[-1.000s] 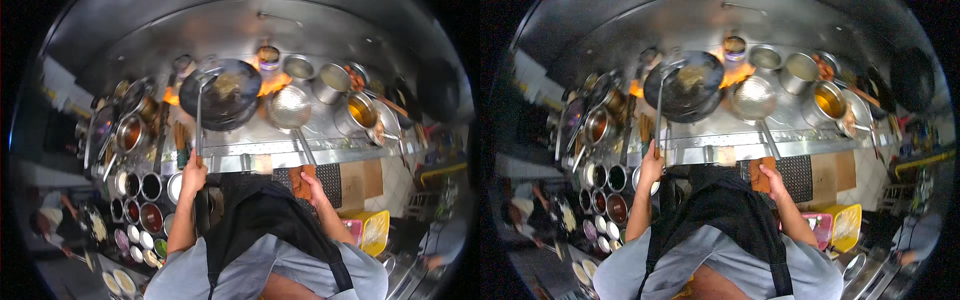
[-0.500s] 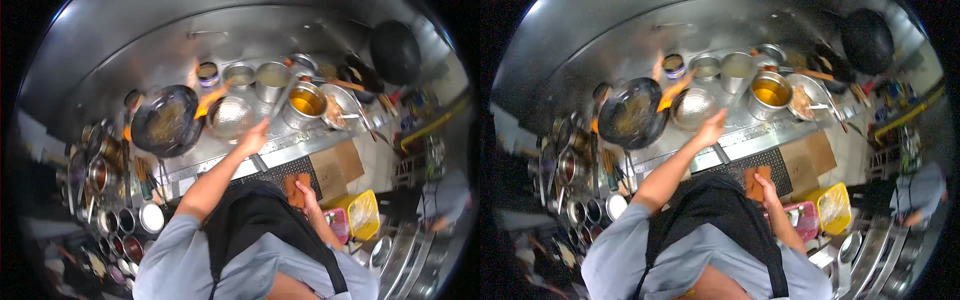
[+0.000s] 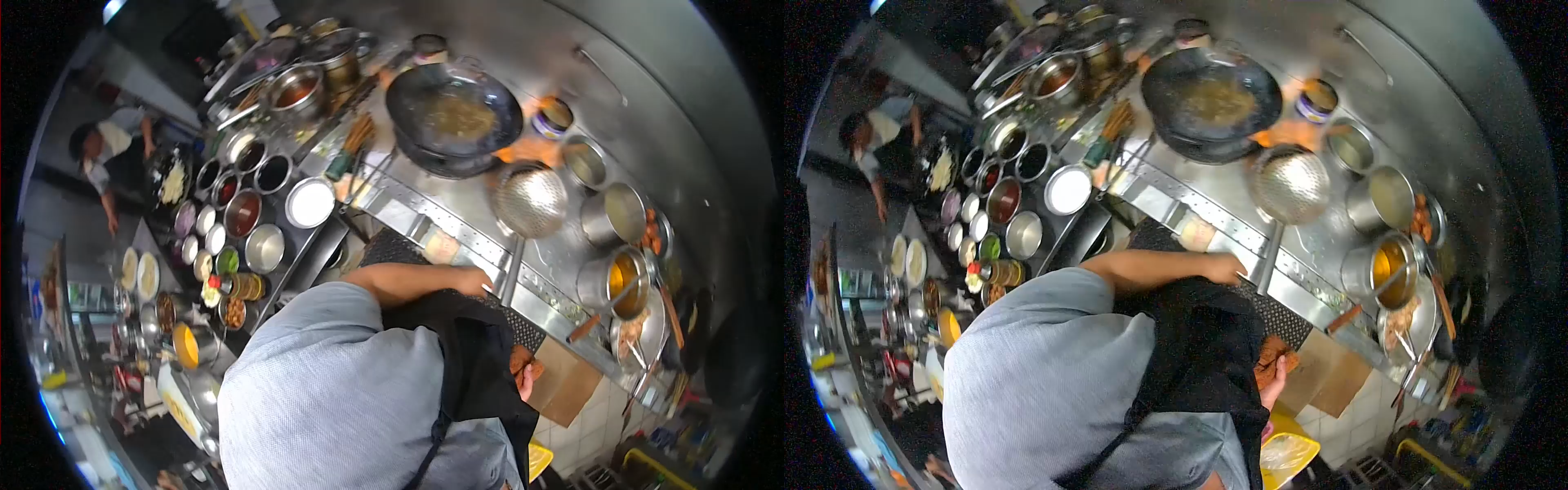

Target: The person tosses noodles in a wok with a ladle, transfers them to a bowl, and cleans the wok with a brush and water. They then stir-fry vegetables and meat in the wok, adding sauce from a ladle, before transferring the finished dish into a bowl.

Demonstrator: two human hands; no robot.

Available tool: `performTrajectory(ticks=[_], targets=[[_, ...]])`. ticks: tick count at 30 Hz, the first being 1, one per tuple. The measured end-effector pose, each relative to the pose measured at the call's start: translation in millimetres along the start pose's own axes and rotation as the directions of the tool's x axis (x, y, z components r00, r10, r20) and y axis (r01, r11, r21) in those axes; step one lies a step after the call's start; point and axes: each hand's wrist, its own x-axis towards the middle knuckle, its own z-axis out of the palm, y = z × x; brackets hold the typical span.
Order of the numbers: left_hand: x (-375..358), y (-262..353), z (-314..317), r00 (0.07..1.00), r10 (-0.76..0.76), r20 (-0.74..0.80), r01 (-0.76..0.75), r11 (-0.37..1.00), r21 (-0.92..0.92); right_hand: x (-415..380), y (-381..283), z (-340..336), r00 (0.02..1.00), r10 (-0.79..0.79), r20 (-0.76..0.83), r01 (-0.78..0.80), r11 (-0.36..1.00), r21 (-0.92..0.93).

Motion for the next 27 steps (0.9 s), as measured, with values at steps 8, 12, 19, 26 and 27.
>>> performTrajectory(ticks=[8, 12, 19, 26, 27], targets=[[-211, -116, -154, 0.422, -0.487, -0.765, 0.630, 0.764, -0.139, 67, 1, 109, 0.984, 0.077, 0.159, -0.038, 0.972, -0.233], [-249, -160, -238, 0.223, -0.620, -0.752, 0.792, 0.565, -0.231, 107, 18, 172, 0.995, 0.089, 0.049, -0.068, 0.942, -0.329], [-261, -188, -299, 0.274, -0.834, -0.479, 0.957, 0.285, 0.051, 135, 87, 296, 0.967, -0.234, 0.097, 0.253, 0.869, -0.424], [-279, -261, -275, 0.308, -0.737, -0.601, 0.620, 0.635, -0.461, 200, 115, 339, 0.980, -0.118, 0.158, 0.176, 0.887, -0.428], [-283, -270, -272, 0.311, -0.755, -0.577, 0.425, 0.654, -0.626, 197, 114, 361, 0.995, -0.070, 0.073, 0.096, 0.884, -0.457]])
